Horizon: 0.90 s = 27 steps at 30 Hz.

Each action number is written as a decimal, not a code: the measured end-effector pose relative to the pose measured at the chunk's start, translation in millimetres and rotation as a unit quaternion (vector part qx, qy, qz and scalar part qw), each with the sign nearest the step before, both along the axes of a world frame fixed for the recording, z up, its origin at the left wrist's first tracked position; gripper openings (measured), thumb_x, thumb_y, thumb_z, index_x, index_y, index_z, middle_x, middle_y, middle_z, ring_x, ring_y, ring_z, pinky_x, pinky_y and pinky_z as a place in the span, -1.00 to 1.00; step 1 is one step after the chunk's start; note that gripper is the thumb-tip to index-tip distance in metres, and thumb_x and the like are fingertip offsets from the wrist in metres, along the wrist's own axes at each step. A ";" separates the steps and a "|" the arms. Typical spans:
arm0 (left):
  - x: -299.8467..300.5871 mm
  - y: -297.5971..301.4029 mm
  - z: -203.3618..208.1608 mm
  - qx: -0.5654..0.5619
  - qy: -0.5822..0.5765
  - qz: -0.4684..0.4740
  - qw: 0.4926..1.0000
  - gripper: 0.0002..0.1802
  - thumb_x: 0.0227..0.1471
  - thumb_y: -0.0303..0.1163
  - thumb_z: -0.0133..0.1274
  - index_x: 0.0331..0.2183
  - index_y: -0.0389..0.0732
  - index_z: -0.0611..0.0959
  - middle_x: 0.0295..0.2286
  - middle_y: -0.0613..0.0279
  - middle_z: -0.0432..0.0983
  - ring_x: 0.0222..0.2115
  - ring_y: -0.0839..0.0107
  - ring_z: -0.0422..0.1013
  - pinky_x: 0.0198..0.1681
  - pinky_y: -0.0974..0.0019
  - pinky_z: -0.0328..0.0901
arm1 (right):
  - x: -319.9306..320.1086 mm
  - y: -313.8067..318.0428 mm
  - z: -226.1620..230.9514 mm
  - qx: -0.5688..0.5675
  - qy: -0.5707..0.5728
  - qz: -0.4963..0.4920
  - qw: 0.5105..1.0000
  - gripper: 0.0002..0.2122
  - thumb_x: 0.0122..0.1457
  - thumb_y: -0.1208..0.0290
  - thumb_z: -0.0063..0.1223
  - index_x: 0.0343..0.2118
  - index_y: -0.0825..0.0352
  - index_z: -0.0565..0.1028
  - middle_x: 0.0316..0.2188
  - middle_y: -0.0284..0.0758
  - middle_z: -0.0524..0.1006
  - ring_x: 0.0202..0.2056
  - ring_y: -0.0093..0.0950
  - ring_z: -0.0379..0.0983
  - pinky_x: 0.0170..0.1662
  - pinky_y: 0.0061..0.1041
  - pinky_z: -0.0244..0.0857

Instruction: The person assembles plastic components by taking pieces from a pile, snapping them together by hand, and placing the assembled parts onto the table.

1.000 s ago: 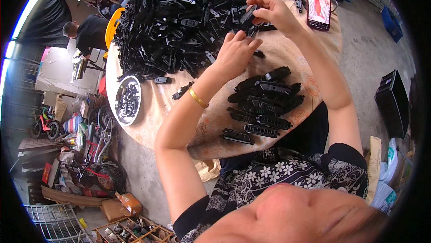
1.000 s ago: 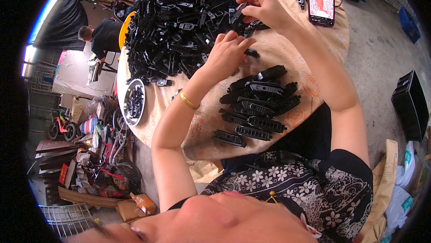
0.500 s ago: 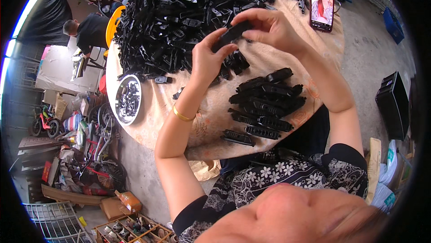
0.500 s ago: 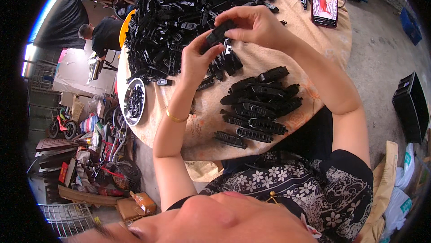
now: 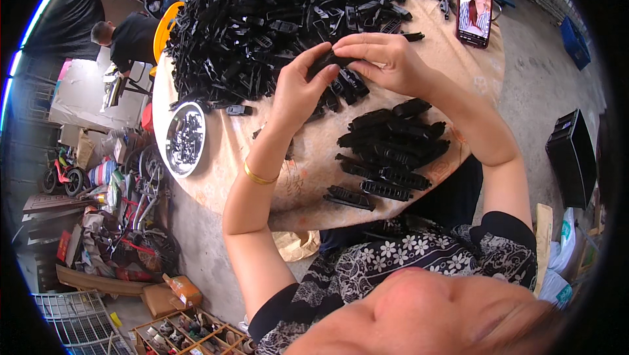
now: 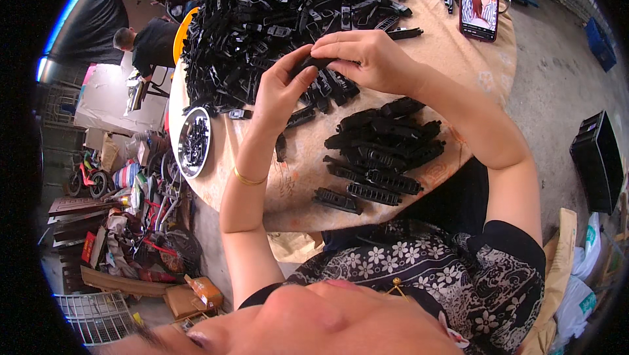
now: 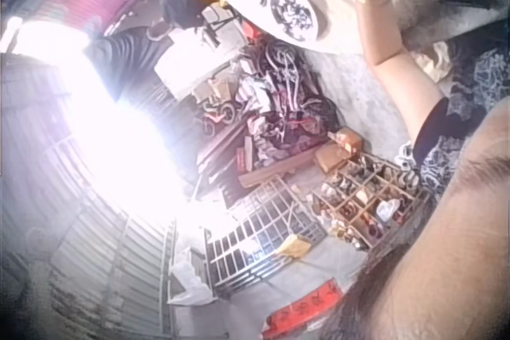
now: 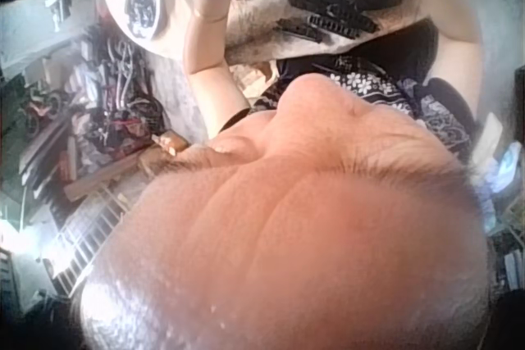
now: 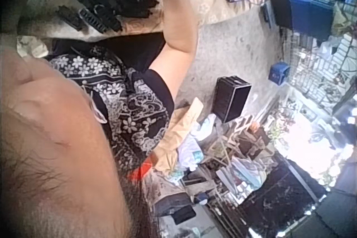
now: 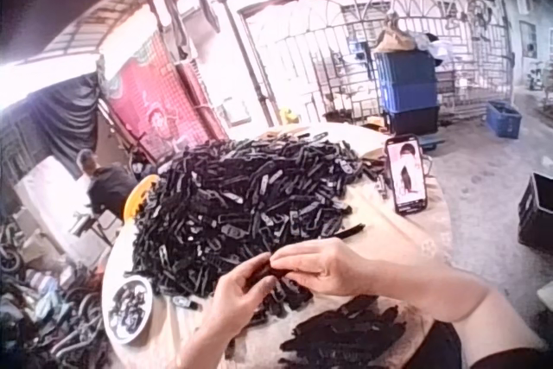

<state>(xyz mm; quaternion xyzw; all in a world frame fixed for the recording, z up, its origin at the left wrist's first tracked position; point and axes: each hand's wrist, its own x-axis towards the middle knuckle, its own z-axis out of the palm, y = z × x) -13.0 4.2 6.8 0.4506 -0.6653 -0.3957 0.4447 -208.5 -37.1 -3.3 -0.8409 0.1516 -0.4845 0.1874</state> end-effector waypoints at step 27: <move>-9.6 12.1 10.3 -0.215 -0.210 0.018 0.954 -0.66 -0.25 -0.53 0.18 -0.29 -0.28 0.57 -0.55 0.10 0.46 -0.56 0.31 0.38 -0.47 0.37 0.29 | -11.3 -2.7 4.9 -0.028 0.128 -0.039 0.991 -0.69 -0.15 0.39 0.23 -0.32 0.38 0.46 -0.43 -0.24 0.50 -0.35 -0.33 0.43 -0.22 -0.44 0.28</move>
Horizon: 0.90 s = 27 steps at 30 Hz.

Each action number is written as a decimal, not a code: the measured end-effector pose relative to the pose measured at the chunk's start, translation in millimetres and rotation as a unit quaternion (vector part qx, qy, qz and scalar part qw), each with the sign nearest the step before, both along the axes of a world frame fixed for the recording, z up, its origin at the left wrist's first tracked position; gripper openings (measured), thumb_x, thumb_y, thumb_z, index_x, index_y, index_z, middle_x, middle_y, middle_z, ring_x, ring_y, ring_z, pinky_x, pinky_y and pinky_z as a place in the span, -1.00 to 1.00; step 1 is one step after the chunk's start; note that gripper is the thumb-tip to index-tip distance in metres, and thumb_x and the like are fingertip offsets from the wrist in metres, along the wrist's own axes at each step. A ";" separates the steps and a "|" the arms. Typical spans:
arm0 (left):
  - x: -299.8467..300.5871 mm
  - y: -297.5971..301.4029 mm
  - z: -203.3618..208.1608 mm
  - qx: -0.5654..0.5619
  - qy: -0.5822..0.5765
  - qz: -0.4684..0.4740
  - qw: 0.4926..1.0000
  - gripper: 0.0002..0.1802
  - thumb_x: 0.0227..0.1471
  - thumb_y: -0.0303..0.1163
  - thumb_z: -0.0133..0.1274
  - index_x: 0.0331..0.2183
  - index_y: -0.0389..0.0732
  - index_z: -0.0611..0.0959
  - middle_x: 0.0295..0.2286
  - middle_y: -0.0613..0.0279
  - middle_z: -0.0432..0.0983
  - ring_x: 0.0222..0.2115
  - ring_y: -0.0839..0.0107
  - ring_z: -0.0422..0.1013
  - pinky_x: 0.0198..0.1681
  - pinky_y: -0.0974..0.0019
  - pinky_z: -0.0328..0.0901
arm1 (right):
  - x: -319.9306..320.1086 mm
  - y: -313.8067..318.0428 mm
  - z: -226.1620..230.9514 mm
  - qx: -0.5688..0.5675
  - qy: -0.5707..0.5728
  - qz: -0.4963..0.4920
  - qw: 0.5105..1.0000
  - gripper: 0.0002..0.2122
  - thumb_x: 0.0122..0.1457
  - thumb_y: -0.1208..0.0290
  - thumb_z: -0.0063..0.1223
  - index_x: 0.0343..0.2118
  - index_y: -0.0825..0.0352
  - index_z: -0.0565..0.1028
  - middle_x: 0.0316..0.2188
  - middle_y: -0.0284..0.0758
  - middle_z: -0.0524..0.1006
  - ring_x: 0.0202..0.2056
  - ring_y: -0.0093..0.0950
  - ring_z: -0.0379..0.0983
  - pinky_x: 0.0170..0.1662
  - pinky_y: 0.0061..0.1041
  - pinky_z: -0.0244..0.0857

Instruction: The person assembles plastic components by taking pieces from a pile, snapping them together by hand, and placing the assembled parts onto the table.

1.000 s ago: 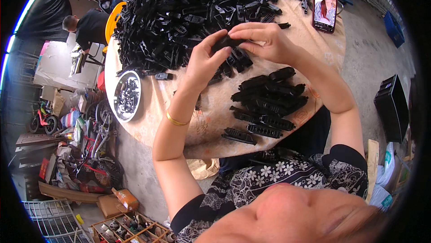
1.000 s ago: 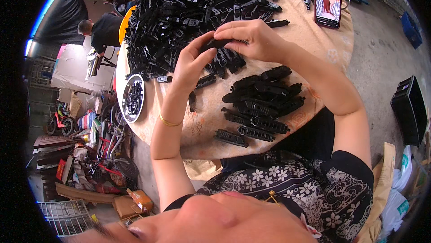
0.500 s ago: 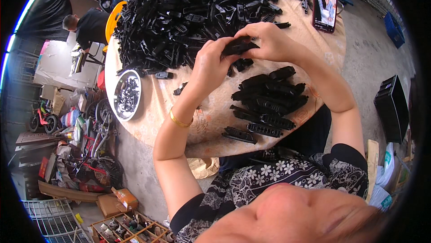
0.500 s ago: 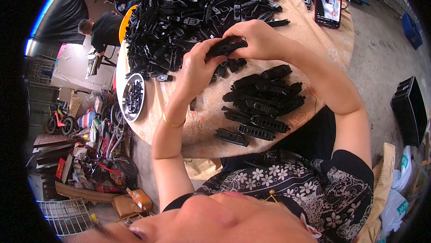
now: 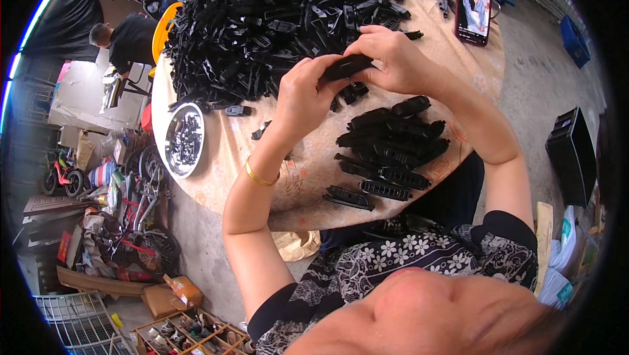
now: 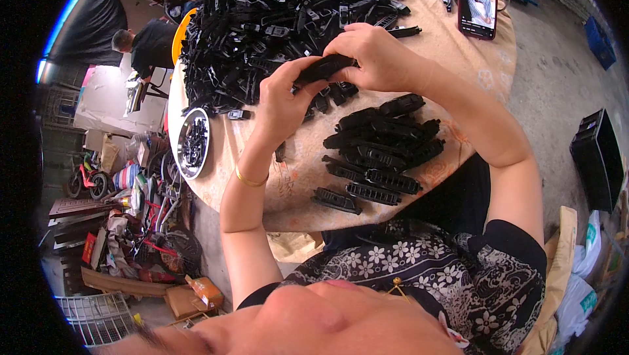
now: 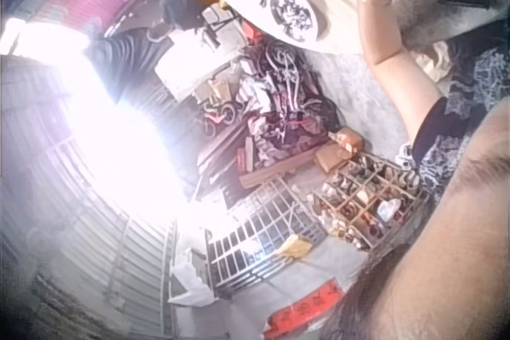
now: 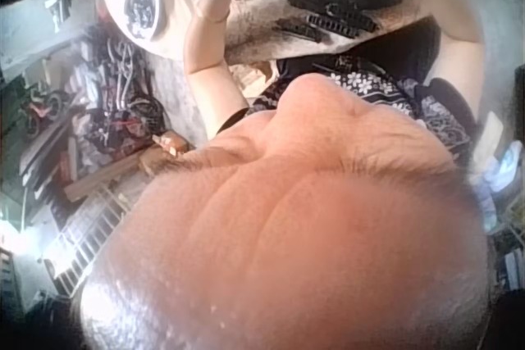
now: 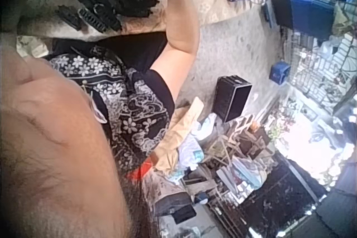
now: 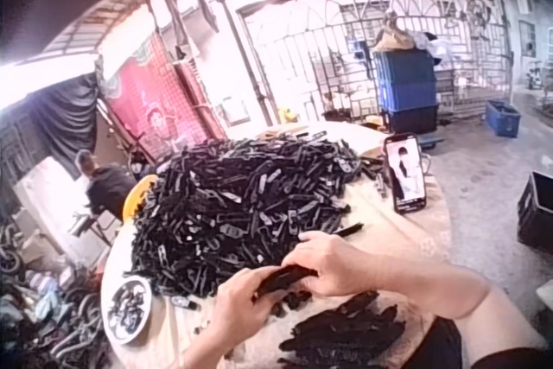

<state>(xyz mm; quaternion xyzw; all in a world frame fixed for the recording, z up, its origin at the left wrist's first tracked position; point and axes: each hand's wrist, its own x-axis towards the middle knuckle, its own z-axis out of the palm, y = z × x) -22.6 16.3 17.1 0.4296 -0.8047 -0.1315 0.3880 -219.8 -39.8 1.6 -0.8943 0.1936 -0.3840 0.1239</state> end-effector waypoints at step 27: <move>13.1 -15.7 -12.6 0.014 -0.056 0.059 0.997 -0.58 -0.17 -0.51 0.12 -0.16 -0.34 0.50 -0.42 0.23 0.53 -0.42 0.41 0.37 -0.33 0.40 0.28 | 13.2 -22.4 -34.3 0.350 -0.074 -0.013 0.934 -0.65 0.04 0.11 0.07 -0.34 0.38 0.49 -0.49 -0.29 0.52 -0.46 -0.41 0.45 -0.37 -0.52 0.32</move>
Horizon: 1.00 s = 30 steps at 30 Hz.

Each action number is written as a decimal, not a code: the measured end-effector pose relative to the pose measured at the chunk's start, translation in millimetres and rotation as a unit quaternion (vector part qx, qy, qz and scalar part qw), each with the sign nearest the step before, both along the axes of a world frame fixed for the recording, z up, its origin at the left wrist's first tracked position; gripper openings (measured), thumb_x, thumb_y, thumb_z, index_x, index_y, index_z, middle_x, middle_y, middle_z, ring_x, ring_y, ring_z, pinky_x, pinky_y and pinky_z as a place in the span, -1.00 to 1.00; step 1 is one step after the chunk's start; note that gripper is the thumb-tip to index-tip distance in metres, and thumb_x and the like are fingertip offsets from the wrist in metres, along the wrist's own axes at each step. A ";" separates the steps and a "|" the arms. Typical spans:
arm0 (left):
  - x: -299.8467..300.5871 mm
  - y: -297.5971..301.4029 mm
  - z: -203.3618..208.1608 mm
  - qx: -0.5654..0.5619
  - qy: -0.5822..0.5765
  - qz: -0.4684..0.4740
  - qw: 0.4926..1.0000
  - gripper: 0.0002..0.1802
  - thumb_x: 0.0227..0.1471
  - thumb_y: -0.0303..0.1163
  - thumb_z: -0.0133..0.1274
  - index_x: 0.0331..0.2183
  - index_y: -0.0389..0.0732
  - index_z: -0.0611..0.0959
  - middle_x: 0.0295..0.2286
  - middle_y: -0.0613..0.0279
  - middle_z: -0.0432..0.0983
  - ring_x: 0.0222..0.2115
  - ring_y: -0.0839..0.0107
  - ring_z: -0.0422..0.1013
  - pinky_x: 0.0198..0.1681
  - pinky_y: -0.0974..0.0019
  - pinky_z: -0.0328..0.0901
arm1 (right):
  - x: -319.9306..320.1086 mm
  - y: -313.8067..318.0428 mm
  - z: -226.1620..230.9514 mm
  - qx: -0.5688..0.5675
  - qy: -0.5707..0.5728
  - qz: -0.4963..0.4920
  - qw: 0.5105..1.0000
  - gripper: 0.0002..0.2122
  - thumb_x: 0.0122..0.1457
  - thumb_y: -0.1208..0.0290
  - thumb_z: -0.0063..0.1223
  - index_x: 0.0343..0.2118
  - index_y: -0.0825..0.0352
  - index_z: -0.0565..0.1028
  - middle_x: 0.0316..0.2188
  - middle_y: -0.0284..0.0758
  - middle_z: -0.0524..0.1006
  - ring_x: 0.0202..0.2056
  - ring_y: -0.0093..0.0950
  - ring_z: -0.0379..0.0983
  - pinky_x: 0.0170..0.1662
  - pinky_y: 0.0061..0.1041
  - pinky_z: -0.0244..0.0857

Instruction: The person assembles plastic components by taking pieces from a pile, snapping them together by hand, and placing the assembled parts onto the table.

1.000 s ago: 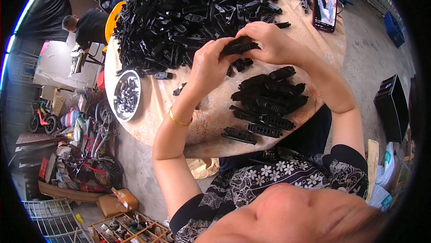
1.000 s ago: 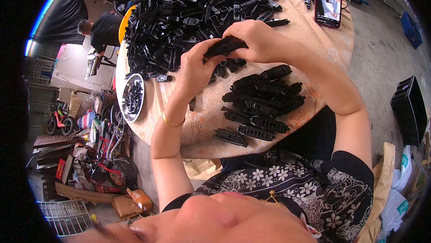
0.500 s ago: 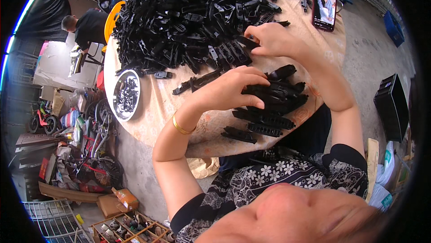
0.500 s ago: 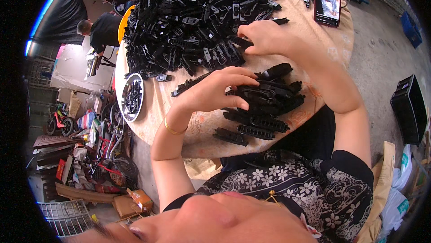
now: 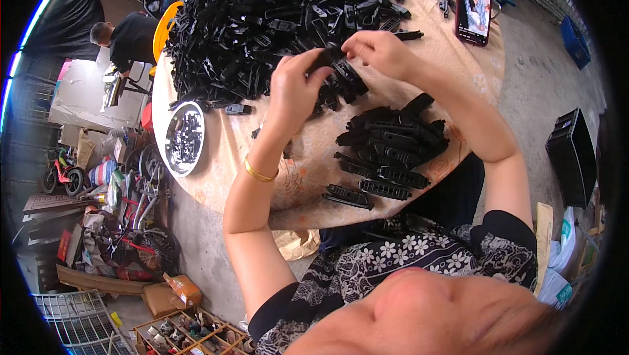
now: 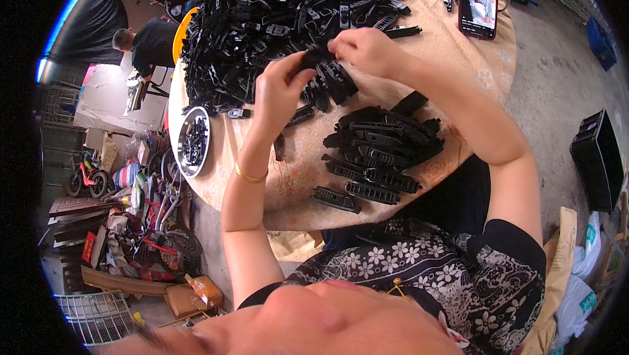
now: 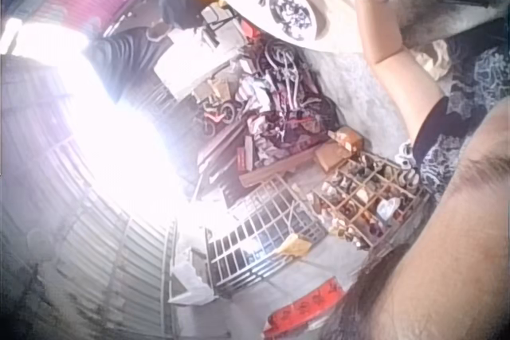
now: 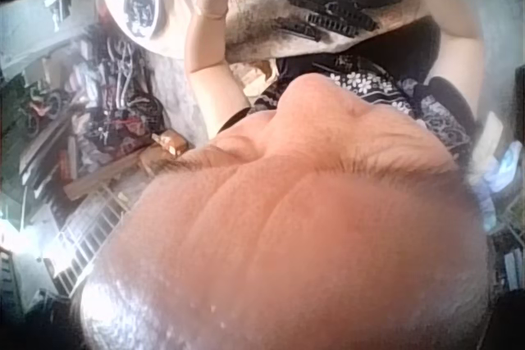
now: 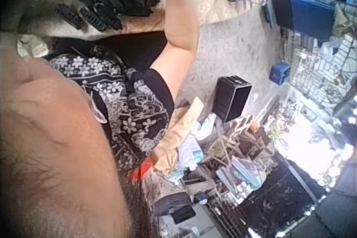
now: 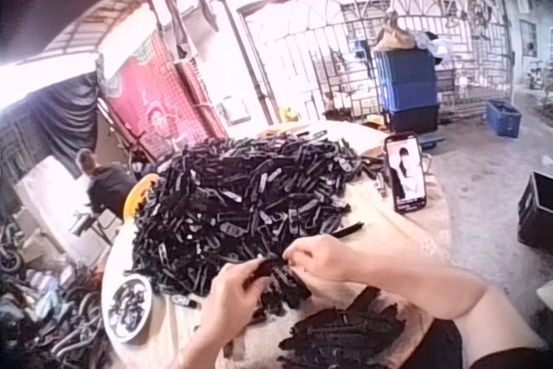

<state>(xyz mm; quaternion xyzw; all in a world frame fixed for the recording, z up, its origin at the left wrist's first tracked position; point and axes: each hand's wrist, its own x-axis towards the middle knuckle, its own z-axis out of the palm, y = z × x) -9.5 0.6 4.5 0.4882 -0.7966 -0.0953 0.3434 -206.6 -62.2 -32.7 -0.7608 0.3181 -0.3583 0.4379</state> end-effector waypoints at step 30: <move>-17.0 10.7 -3.2 0.242 0.515 -0.021 0.822 -0.57 -0.09 -0.52 0.13 -0.14 -0.42 0.43 -0.38 0.21 0.49 -0.37 0.54 0.42 -0.28 0.54 0.33 | 8.3 29.2 23.2 -0.387 -0.052 -0.095 0.916 -0.73 -0.18 0.53 0.21 -0.33 0.30 0.48 -0.32 -0.30 0.49 -0.28 -0.30 0.43 -0.23 -0.43 0.35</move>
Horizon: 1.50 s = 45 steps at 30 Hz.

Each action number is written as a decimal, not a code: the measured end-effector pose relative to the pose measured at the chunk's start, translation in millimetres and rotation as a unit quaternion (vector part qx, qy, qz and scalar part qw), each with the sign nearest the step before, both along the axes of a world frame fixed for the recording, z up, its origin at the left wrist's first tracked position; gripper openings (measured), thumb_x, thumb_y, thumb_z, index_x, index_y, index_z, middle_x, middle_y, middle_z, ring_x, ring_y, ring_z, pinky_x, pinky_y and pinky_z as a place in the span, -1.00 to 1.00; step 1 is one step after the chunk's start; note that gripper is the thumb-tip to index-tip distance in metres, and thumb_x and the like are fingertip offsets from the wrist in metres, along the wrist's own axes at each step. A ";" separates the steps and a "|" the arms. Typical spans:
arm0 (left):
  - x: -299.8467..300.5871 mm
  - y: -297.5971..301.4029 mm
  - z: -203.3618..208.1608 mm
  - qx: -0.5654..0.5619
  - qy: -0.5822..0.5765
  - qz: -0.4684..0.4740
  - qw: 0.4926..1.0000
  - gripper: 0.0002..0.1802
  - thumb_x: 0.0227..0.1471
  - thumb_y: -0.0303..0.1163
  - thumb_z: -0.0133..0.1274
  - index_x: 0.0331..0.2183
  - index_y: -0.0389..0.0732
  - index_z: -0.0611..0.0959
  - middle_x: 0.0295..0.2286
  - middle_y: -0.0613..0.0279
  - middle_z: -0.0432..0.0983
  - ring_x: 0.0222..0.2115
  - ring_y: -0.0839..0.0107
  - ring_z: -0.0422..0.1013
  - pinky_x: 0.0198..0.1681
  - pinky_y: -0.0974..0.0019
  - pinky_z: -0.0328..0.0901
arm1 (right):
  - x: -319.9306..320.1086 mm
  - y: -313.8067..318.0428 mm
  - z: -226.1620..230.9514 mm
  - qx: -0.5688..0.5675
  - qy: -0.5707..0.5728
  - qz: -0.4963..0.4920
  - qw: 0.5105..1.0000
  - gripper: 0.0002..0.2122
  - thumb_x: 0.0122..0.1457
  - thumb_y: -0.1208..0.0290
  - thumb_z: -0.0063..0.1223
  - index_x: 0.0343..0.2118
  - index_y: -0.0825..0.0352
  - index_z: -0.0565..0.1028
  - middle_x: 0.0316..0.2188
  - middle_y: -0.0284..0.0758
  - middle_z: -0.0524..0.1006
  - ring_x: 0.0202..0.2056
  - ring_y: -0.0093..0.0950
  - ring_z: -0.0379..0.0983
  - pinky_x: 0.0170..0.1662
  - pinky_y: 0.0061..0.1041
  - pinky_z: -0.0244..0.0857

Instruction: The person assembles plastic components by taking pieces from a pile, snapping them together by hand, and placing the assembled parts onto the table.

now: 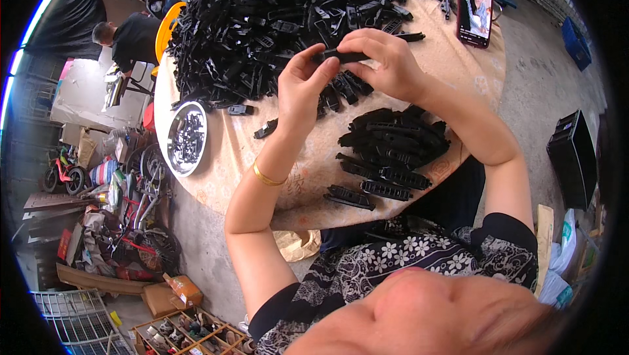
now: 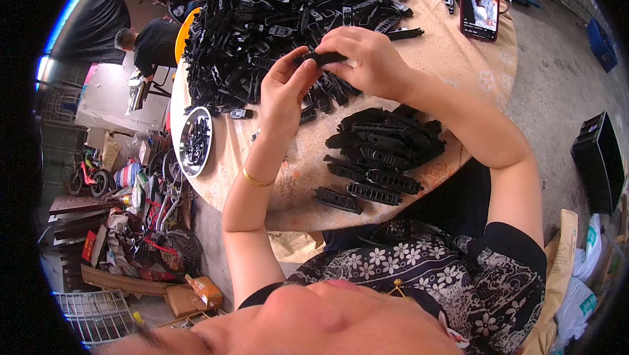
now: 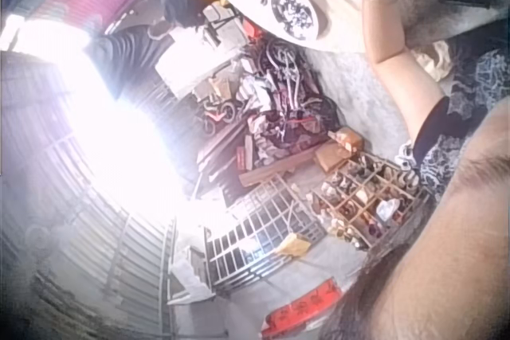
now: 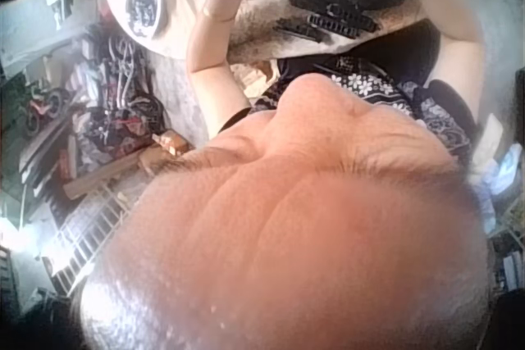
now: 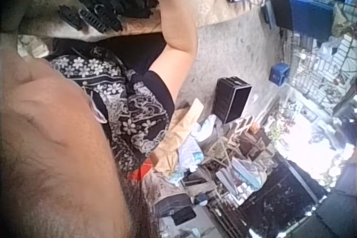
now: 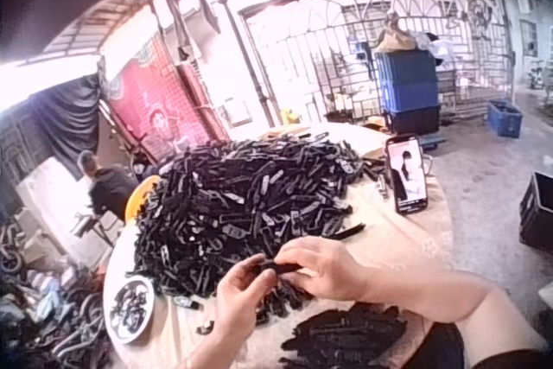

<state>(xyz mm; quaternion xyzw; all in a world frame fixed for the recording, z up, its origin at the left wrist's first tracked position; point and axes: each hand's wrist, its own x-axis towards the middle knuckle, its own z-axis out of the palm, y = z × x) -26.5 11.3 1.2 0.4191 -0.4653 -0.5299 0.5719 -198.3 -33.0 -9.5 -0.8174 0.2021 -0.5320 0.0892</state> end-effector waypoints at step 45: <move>14.3 6.6 -3.2 -0.362 -0.591 0.036 0.720 -0.64 -0.30 -0.54 0.15 -0.30 -0.25 0.58 -0.44 0.23 0.50 -0.38 0.19 0.39 -0.26 0.26 0.30 | -11.5 -20.1 1.0 0.473 0.136 0.139 0.859 -0.66 -0.05 0.27 0.21 -0.28 0.42 0.48 -0.45 -0.37 0.53 -0.40 -0.63 0.42 -0.31 -0.65 0.30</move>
